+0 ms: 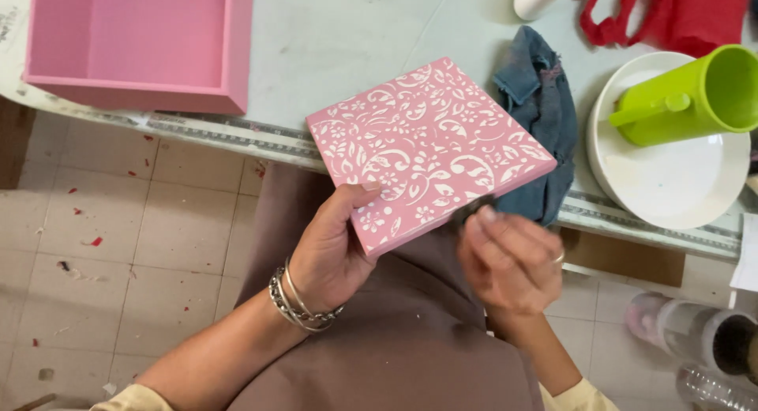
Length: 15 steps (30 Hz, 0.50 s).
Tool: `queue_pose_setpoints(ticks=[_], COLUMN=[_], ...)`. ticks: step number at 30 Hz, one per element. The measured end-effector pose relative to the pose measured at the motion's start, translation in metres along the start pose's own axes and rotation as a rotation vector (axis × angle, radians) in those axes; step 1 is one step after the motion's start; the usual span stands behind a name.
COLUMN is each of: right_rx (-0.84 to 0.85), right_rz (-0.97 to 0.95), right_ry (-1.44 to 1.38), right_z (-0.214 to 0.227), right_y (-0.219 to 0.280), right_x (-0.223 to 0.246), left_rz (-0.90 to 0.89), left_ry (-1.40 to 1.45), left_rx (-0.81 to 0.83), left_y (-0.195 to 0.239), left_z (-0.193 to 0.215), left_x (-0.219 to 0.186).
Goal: Sanding the edges of a decorated box lid to create a distressed look and writing on a label.
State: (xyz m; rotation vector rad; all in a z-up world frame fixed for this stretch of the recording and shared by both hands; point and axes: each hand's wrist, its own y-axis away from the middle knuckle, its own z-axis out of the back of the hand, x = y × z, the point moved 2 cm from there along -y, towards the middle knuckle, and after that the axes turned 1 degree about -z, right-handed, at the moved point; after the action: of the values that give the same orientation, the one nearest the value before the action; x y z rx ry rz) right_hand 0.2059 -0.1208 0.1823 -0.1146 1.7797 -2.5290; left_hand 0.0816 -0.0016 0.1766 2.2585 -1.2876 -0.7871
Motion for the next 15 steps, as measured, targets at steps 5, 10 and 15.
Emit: queue_pose_setpoints(ticks=[5, 10, 15], right_rx=[-0.081, -0.122, -0.157], right_rz=[0.0, -0.034, -0.12], right_ry=[0.066, 0.038, 0.05], right_z=[0.011, 0.018, 0.011], right_y=[-0.003, -0.003, -0.002], right_x=[-0.042, -0.035, -0.032], left_rz=[0.021, 0.014, 0.045], left_ry=[-0.025, -0.001, 0.073], left_rx=[0.001, -0.003, 0.023], left_y=[0.003, 0.007, 0.008], left_z=[-0.002, -0.008, -0.009], left_x=[-0.003, -0.01, -0.012])
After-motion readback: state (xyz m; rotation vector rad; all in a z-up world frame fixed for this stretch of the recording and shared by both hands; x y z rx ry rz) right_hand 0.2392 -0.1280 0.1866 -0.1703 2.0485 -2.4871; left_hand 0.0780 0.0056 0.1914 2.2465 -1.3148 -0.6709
